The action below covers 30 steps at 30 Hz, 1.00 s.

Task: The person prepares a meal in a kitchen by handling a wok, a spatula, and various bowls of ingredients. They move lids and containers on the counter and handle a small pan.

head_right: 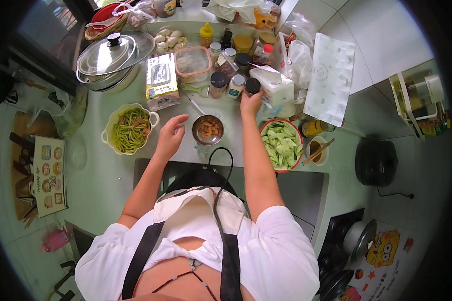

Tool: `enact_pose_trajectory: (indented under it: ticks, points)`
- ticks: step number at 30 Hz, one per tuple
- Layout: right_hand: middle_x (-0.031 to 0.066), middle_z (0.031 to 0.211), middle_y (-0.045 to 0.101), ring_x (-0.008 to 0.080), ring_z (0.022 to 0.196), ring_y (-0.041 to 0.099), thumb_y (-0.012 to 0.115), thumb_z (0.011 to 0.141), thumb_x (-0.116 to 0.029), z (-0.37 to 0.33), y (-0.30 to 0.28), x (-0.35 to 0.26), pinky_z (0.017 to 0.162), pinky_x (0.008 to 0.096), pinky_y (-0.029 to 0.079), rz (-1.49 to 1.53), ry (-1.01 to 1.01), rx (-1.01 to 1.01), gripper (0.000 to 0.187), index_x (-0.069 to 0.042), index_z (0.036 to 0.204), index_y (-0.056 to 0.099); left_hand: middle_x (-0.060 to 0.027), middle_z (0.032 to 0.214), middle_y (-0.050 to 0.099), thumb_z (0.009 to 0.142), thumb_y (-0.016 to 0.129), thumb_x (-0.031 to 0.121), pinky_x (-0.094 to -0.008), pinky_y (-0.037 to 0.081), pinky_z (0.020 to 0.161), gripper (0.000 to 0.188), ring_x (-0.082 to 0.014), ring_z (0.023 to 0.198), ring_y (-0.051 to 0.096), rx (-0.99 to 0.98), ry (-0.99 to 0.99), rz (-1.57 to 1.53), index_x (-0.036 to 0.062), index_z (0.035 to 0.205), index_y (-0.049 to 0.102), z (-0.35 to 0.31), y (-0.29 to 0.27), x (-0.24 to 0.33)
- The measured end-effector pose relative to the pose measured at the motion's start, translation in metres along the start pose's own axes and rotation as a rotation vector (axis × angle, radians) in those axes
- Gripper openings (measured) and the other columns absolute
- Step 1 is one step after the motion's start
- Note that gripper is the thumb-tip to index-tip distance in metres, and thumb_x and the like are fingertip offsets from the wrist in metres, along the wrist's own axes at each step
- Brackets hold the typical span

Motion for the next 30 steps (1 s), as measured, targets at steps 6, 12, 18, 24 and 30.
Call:
enact_pose_trajectory:
  ticks: [6,12,18,24,30]
  points:
    - [0.0241,0.104,0.053,0.0374,0.095,0.053,0.069,0.066,-0.026,0.005,0.006,0.032,0.081,0.0393,0.041,-0.043,0.178,-0.291,0.06,0.005,0.11,0.043,-0.0095,0.102,0.057,0.077,0.047,0.0,-0.0272,0.044,0.079,0.03,-0.0173,0.095,0.054,-0.002,-0.011,-0.038,0.0025,0.106,0.054,-0.001,0.001,-0.003]
    - [0.0138,0.104,0.057,0.0195,0.091,0.056,0.061,0.076,-0.012,-0.071,-0.067,-0.014,0.073,0.0281,0.045,0.517,0.308,-0.456,0.043,0.004,0.113,0.045,-0.0086,0.103,0.057,0.078,0.046,-0.002,-0.0262,0.044,0.08,0.03,-0.0161,0.095,0.054,-0.094,-0.021,-0.07,0.0024,0.107,0.055,-0.007,0.01,0.005]
    - [0.009,0.105,0.057,0.0127,0.09,0.056,0.053,0.082,-0.007,-0.147,-0.174,-0.036,0.072,0.0219,0.045,0.589,0.442,-0.575,0.033,0.002,0.114,0.047,-0.0068,0.102,0.057,0.081,0.046,-0.002,-0.0255,0.043,0.082,0.028,-0.0145,0.096,0.054,-0.243,-0.024,-0.108,0.0021,0.107,0.055,-0.028,0.025,0.018]
    - [0.0097,0.105,0.057,0.0136,0.09,0.057,0.051,0.084,-0.008,-0.206,-0.279,-0.016,0.075,0.023,0.045,0.586,0.458,-0.301,0.031,0.001,0.114,0.048,-0.0078,0.101,0.059,0.08,0.047,0.0,-0.0269,0.042,0.081,0.026,-0.0164,0.095,0.055,-0.424,0.062,-0.17,0.0022,0.105,0.056,-0.059,0.066,0.045]
    - [0.0093,0.101,0.059,0.0147,0.09,0.057,0.05,0.085,-0.01,-0.278,-0.378,-0.009,0.075,0.0246,0.045,0.584,0.474,-0.007,0.027,-0.001,0.111,0.051,-0.0093,0.1,0.059,0.082,0.045,0.001,-0.0251,0.041,0.081,0.025,-0.0152,0.093,0.055,-0.634,0.184,-0.122,0.0009,0.105,0.055,-0.118,0.119,0.111]
Point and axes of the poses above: each hand's wrist, its own z-axis towards the middle knuckle, its own y-axis out of the palm, x = y × z, the point moved 3 cm from there along z, towards the middle knuckle
